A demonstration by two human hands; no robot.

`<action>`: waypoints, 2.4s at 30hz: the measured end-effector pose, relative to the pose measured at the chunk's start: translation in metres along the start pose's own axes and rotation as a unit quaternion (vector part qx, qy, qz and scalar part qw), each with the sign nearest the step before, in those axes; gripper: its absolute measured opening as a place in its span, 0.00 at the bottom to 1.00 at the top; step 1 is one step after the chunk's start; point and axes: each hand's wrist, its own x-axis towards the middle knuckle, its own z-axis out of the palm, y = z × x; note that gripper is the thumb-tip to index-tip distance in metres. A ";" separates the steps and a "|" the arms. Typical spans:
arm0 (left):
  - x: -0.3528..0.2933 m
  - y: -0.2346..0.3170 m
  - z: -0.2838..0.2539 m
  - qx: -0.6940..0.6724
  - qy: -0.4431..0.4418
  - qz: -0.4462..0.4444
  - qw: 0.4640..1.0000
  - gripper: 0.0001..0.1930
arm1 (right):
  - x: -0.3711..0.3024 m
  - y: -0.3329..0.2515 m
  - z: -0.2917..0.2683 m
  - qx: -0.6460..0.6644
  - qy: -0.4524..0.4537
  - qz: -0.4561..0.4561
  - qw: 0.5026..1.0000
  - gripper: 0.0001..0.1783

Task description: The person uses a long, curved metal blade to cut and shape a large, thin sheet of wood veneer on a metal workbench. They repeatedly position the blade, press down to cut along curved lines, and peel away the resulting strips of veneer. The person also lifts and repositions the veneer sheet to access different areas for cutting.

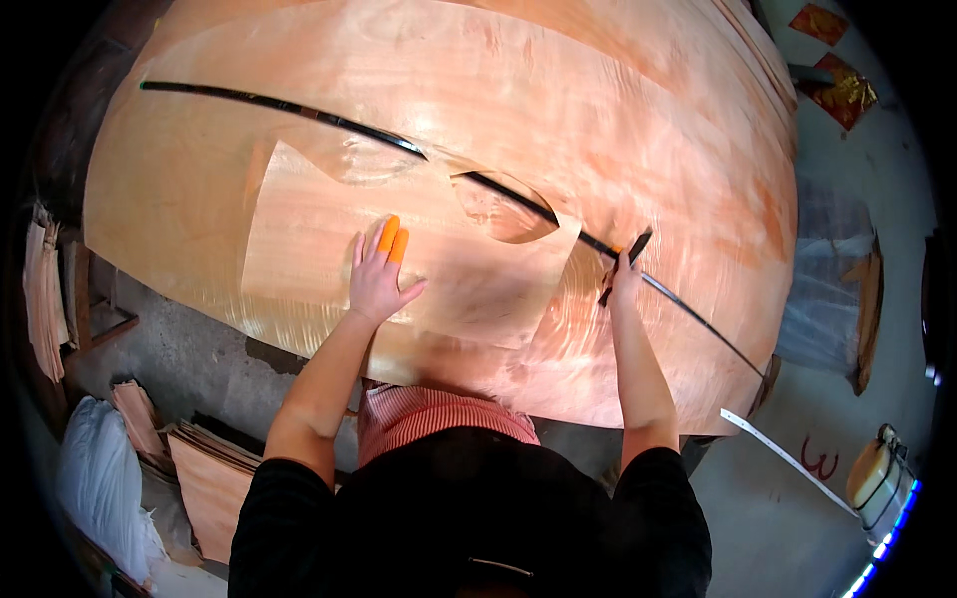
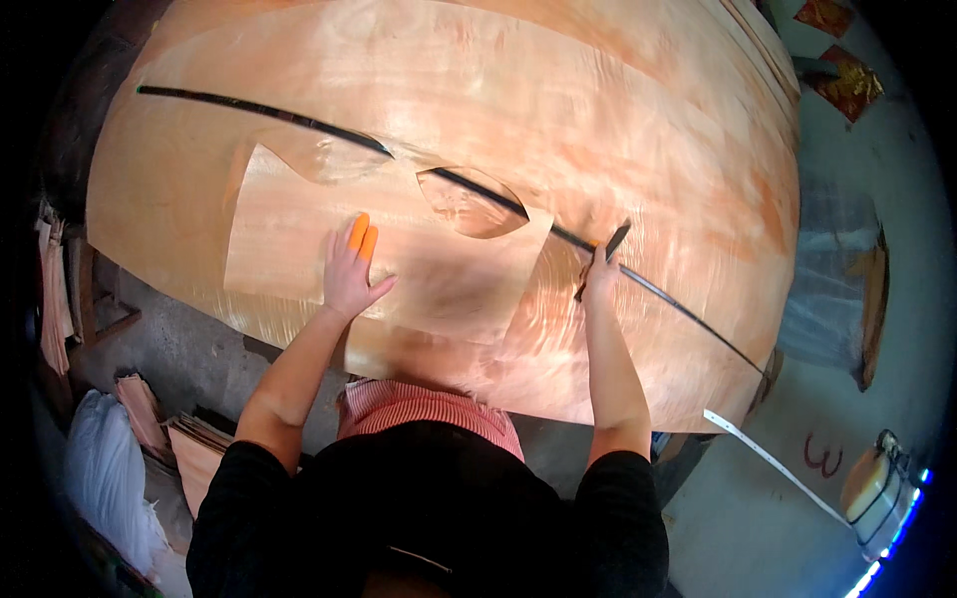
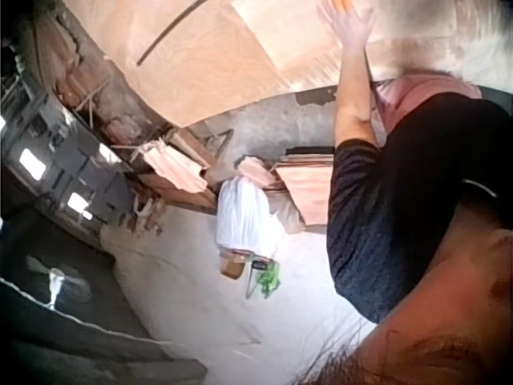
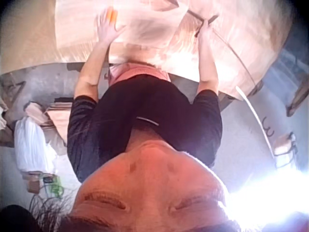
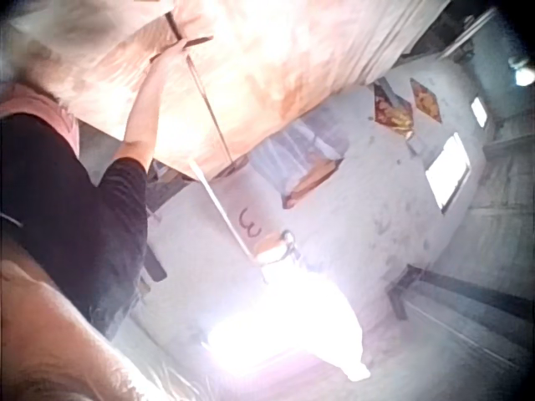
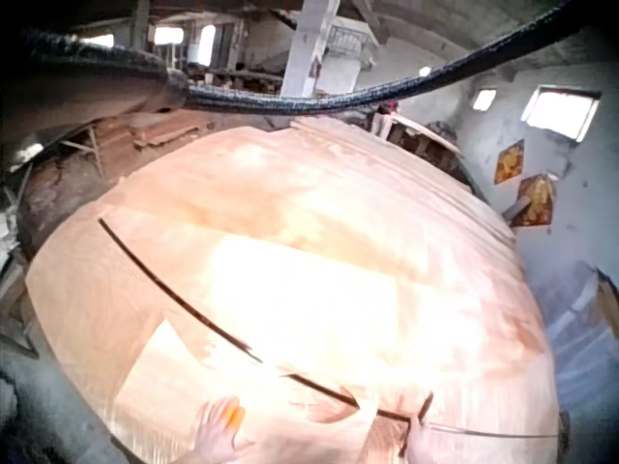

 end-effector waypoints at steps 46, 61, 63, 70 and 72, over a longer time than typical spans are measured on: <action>0.009 0.030 0.029 -0.015 -0.022 0.173 0.985 0.27 | -0.066 -0.029 0.080 -0.592 -0.422 -0.470 0.500 0.11; 0.010 0.049 0.029 0.029 -0.095 0.141 0.985 0.26 | -0.210 0.104 -0.020 -0.505 -0.233 -0.128 0.821 0.31; 0.011 0.052 0.029 0.039 -0.097 0.146 0.984 0.26 | -0.214 0.109 -0.022 -0.495 -0.224 -0.160 0.824 0.26; 0.011 0.051 0.034 0.053 -0.079 0.158 0.983 0.27 | -0.205 0.055 -0.028 -0.326 -0.174 -0.104 0.923 0.17; 0.011 0.052 0.037 0.050 -0.082 0.155 0.983 0.27 | -0.192 0.057 -0.031 -0.249 -0.136 -0.136 0.949 0.16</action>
